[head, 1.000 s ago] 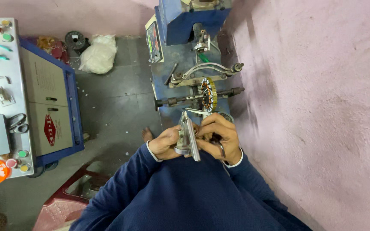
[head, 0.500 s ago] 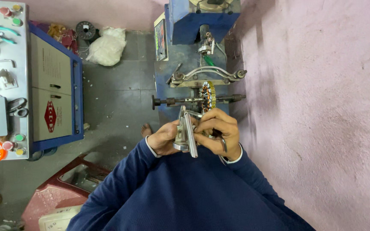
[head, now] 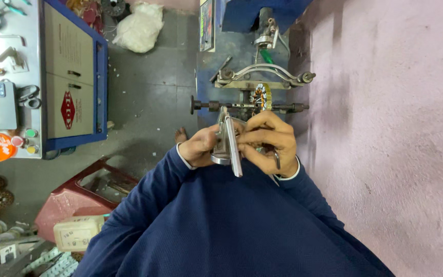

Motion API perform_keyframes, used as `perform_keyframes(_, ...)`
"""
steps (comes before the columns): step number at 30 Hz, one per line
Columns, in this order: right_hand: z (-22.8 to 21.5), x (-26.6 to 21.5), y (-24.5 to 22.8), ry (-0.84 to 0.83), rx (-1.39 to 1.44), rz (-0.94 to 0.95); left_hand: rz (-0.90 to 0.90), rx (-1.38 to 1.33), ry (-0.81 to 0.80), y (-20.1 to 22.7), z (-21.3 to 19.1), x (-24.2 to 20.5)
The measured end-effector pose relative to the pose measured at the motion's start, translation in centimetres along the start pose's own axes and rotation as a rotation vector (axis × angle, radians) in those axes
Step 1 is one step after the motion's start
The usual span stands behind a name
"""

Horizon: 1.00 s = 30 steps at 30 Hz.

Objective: The person inserts small white plastic pieces into a circular stator assembly mounted on a machine, using scissors to trim excess material. The person then uses a vernier caliper to measure a metal component.

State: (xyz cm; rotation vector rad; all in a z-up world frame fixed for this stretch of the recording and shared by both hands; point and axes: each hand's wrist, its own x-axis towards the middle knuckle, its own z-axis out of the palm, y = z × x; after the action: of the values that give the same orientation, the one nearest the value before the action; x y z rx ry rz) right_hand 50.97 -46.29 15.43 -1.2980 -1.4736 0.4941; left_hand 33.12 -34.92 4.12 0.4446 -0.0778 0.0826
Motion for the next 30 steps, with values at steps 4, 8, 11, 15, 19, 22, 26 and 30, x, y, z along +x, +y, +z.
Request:
perform_keyframes(4,0.4,0.3,0.1,0.027,-0.033,-0.005,-0.008,-0.040,0.020,-0.7,-0.9,-0.5)
perform_keyframes(8,0.1,0.3,-0.3,-0.003,-0.027,-0.004,0.008,-0.024,-0.005,-1.2,-1.6,-0.8)
perform_keyframes(11,0.4,0.4,-0.4,0.005,-0.037,-0.023,-0.003,-0.052,-0.010,-1.1,-1.6,-0.6)
perform_keyframes(15,0.5,0.5,-0.7,0.017,-0.062,-0.010,-0.058,-0.102,0.035,-0.7,-1.4,-0.5)
perform_keyframes(19,0.5,0.3,-1.3,0.005,-0.054,0.023,-0.050,-0.122,-0.014,-0.6,-1.4,-0.7)
perform_keyframes(22,0.8,0.3,-1.3,0.018,-0.093,0.019,-0.066,-0.099,0.026,-0.9,-1.7,-0.8)
perform_keyframes(26,0.7,0.5,-1.5,0.016,-0.057,0.020,-0.033,-0.096,-0.059,-1.0,-2.5,-0.9)
perform_keyframes(30,0.7,0.6,-1.9,0.014,-0.076,0.008,-0.067,-0.085,-0.020,-1.1,-2.5,-1.0)
